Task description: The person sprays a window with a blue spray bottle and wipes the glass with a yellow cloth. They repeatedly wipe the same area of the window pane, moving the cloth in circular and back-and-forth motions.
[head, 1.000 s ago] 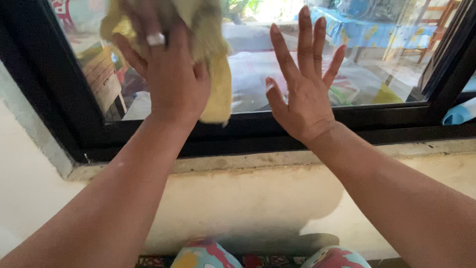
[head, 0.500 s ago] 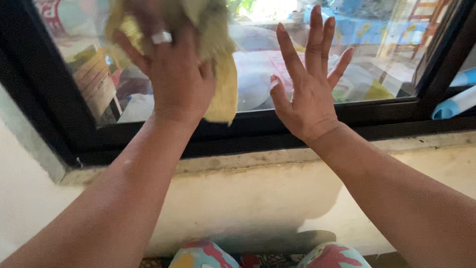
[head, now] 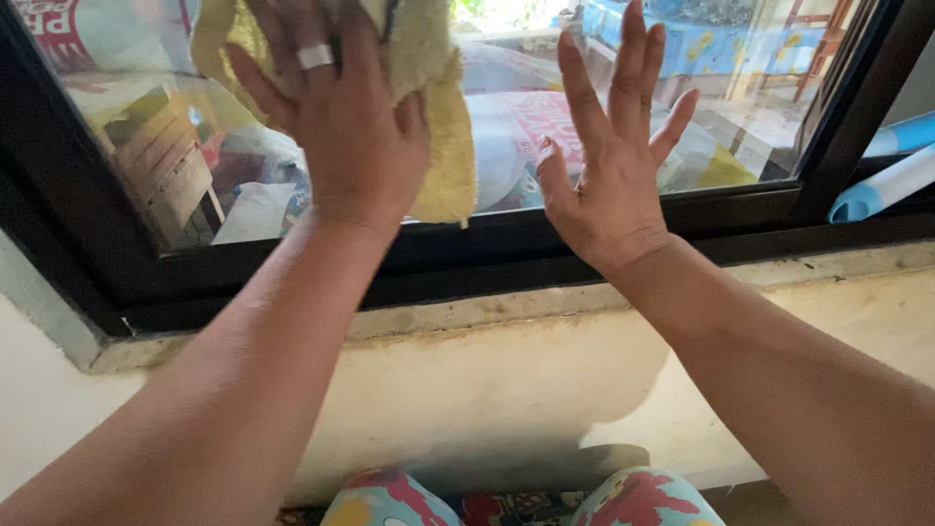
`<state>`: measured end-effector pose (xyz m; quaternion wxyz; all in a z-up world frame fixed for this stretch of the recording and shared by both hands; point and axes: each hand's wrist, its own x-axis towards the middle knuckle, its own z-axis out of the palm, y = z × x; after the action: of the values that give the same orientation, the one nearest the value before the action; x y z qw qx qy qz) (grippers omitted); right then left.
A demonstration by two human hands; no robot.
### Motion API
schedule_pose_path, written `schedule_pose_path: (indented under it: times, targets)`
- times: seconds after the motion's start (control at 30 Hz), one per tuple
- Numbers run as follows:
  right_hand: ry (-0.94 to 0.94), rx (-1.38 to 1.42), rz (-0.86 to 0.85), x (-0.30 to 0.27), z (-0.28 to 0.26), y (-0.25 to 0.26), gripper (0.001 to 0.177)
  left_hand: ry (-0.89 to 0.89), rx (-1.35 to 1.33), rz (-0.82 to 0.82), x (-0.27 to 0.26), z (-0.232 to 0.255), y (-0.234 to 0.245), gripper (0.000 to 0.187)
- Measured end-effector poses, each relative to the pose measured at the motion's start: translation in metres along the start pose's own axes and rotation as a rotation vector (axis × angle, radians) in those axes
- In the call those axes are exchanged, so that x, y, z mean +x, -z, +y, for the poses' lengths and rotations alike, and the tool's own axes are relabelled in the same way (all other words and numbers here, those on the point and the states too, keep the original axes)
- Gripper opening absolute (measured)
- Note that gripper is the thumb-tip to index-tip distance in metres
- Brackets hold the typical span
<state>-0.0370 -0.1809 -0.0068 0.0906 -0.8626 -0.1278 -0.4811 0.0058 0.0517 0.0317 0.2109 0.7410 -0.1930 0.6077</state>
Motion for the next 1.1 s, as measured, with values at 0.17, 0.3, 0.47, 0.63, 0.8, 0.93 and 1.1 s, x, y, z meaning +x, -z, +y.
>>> schedule_pose_path:
  times: [0.17,0.3,0.47,0.63,0.8,0.93,1.1]
  targets:
    - [0.032,0.035,0.018,-0.002,0.002,0.0,0.088,-0.31,0.271,-0.155,-0.023,0.021,-0.004,0.064]
    - [0.039,0.049,0.023,-0.004,0.006,-0.002,0.087,-0.368,-0.042,-0.353,-0.025,0.018,0.011,0.06]
    - [0.074,0.071,0.085,-0.009,0.009,-0.003,0.08,-0.041,0.176,-0.233,-0.003,0.03,-0.001,0.077]
    - [0.181,0.25,0.224,-0.015,-0.005,0.015,0.057,-0.177,0.176,-0.218,-0.025,0.045,-0.013,0.087]
    - [0.148,0.46,0.138,-0.009,-0.028,0.031,0.032,-0.147,0.048,-0.316,-0.029,0.037,-0.004,0.083]
    - [0.14,0.474,0.168,-0.001,-0.042,0.024,0.041,-0.255,0.062,-0.247,-0.029,0.041,0.011,0.075]
    - [0.094,0.486,0.238,0.01,-0.03,0.022,0.054,-0.236,0.102,-0.359,-0.028,0.039,0.016,0.068]
